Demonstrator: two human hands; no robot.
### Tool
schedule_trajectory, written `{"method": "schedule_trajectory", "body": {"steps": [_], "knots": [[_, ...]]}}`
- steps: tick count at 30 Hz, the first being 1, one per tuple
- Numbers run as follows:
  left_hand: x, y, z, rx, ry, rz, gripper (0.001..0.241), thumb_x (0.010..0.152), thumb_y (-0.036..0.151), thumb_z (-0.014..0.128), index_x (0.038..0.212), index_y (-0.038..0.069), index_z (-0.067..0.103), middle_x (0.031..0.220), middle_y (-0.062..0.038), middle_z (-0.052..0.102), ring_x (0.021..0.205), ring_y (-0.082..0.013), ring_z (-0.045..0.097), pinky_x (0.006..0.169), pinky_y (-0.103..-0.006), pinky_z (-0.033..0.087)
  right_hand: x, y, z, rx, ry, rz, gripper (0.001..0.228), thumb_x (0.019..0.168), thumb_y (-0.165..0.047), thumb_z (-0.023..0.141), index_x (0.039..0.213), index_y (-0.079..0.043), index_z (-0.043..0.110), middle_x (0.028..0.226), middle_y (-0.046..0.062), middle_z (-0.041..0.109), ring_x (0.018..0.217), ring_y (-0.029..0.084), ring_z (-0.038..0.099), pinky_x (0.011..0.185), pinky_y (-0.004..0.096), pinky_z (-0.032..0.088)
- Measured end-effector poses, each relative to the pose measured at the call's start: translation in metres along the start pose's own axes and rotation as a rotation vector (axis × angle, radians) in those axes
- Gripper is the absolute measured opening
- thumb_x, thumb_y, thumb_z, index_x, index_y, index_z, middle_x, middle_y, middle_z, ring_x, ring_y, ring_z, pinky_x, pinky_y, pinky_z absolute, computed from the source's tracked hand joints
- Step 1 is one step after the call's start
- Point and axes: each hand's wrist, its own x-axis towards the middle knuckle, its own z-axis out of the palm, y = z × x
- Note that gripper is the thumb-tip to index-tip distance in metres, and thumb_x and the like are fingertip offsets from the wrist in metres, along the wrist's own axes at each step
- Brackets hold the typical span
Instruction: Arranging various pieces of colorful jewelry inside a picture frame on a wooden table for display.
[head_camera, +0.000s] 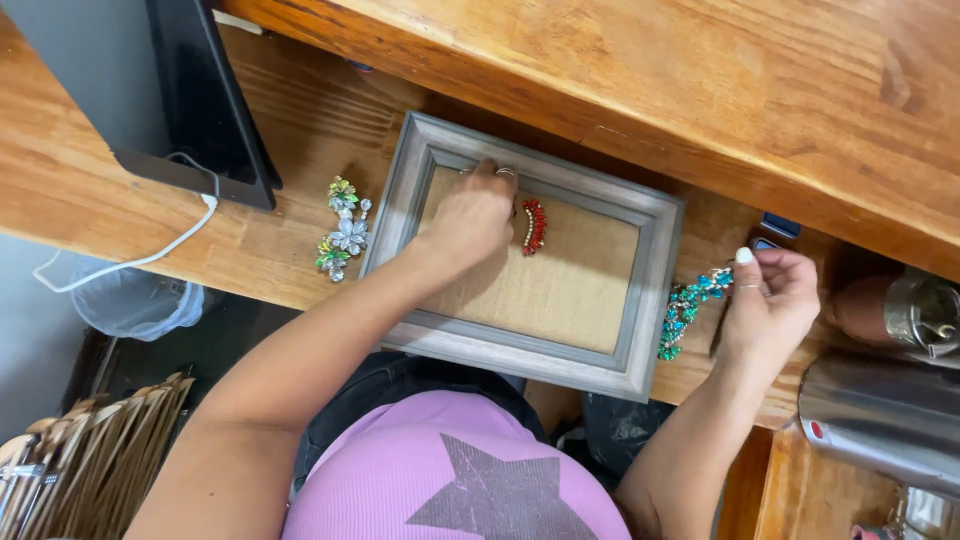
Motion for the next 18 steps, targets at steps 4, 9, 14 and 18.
{"method": "schedule_trajectory", "body": {"steps": [4, 9, 14, 18], "knots": [[0.0, 0.007, -0.015, -0.074, -0.13, -0.125, 0.045, 0.076, 0.001, 0.055, 0.121, 0.004, 0.058, 0.116, -0.027, 0.058, 0.101, -0.0443, 0.061, 0.077, -0.0552, 0.056, 0.018, 0.043, 0.0, -0.212, -0.012, 0.045, 0.012, 0.1, -0.01, 0.076, 0.108, -0.01, 0.067, 0.094, 0.007, 0.073, 0.083, 0.015, 0.069, 0.074, 0.03, 0.055], [0.006, -0.008, 0.002, -0.272, 0.055, -0.061, 0.01, 0.083, 0.005, 0.072, 0.091, 0.007, 0.076, 0.093, -0.015, 0.071, 0.087, -0.0391, 0.076, 0.075, -0.0469, 0.062, 0.053, 0.139, 0.028, -0.42, -0.09, 0.178, 0.016, 0.095, -0.035, 0.08, 0.106, -0.029, 0.07, 0.097, -0.009, 0.074, 0.092, 0.017, 0.071, 0.077, 0.035, 0.054], [-0.03, 0.014, -0.039, -0.518, -0.091, -0.068, 0.014, 0.078, 0.012, 0.075, 0.092, 0.013, 0.078, 0.082, -0.008, 0.074, 0.078, -0.0249, 0.077, 0.076, -0.0382, 0.06, 0.052, 0.118, 0.048, -0.35, -0.107, 0.199, 0.014, 0.096, -0.017, 0.078, 0.107, -0.008, 0.075, 0.094, 0.011, 0.075, 0.077, 0.024, 0.071, 0.048, 0.037, 0.061], [-0.067, 0.023, -0.057, -0.721, -0.103, -0.099, 0.015, 0.075, 0.007, 0.079, 0.09, 0.011, 0.078, 0.08, -0.009, 0.072, 0.071, -0.0193, 0.077, 0.072, -0.0337, 0.062, 0.06, 0.158, 0.05, -0.544, -0.114, 0.169, 0.015, 0.092, -0.03, 0.084, 0.103, -0.02, 0.079, 0.092, 0.004, 0.076, 0.084, 0.03, 0.074, 0.062, 0.047, 0.061]]}}
